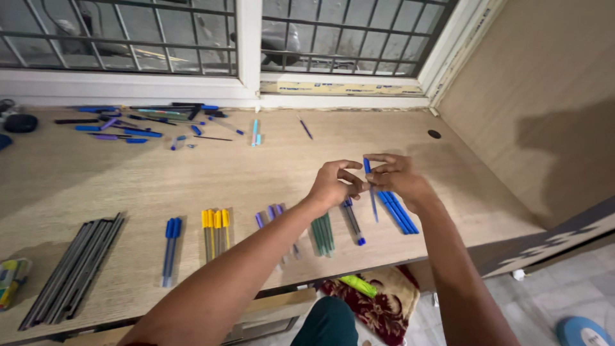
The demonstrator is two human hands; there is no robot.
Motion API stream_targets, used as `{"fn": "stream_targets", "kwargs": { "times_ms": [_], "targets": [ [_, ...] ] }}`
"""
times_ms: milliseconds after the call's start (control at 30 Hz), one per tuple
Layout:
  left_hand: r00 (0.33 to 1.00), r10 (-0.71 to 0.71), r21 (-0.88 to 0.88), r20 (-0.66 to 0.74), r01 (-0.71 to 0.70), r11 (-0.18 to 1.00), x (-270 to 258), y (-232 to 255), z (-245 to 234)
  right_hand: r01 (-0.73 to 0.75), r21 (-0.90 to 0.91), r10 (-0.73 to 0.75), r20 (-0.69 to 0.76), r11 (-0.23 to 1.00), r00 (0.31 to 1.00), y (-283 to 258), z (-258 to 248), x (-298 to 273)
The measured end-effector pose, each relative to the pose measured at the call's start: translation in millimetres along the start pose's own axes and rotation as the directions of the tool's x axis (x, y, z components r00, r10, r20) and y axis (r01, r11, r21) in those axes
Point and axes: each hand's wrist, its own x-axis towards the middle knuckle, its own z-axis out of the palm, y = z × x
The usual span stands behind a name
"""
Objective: The person assembles pens by hand on a table, picking up barrels, caps, and ink cartridges, inserting the cartridges into the barrels, and capping them. They organize the assembled pens into color-coded groups on the table.
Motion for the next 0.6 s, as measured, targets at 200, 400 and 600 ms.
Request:
{"fn": "stream_targets", "kwargs": {
  "times_ms": [200, 400, 600],
  "targets": [
    [0.994, 0.059, 0.244, -0.088, -0.036, 0.969, 2, -7, 6, -0.06, -0.014, 0.06, 0.019, 0.998, 0.998, 5, -16, -15],
    [0.996, -0.017, 0.177, -0.091, 0.033, 0.984, -1, -15, -31, -0.132, 0.149, 0.119, 0.091, 0.98, 0.989, 18, 13, -23],
    [0.966, -0.216, 0.371, -0.144, 0.255, 0.893, -33, 18, -76, -0.133, 0.121, 0.114, 0.149, 0.984, 0.982, 15, 75, -21]
  ]
}}
